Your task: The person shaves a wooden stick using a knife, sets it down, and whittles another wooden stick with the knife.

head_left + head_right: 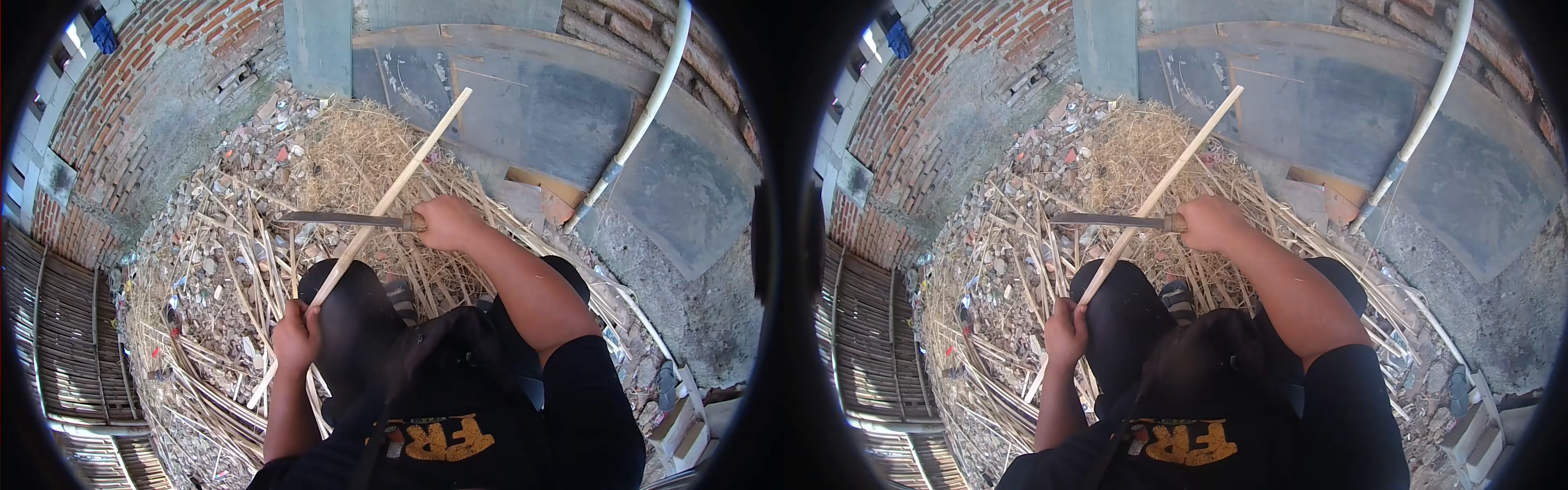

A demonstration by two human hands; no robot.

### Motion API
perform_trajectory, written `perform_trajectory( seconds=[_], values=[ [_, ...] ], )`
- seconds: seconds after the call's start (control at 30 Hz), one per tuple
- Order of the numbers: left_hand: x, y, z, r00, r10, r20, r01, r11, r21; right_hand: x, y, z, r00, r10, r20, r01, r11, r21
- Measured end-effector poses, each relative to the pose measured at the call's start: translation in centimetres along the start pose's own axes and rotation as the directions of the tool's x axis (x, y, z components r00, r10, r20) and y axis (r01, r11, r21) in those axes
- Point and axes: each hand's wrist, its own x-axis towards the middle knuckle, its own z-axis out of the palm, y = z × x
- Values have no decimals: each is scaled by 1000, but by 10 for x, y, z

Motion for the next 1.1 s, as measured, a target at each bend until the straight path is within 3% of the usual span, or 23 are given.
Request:
perform_trajectory(
  seconds=[0.3, 0.5, 0.8, 1.1],
  values=[
    [2, 10, -6, 1000, -17, 6, 17, 998, 64, 12, 16, 8, 996, 25, 91, -24, 1000, -12],
    [1, 8, -5, 1000, -23, 0, 23, 999, 42, 8, 15, 10, 1000, -7, 18, 5, 996, 84],
    [2, 7, -4, 1000, -2, -2, 2, 1000, 26, 12, 18, 12, 997, 7, 73, -11, 998, 54],
    [2, 2, -1, 1000, -6, 6, 6, 1000, 6, 11, 23, 15, 997, -78, -13, 79, 995, 59]
  ],
)
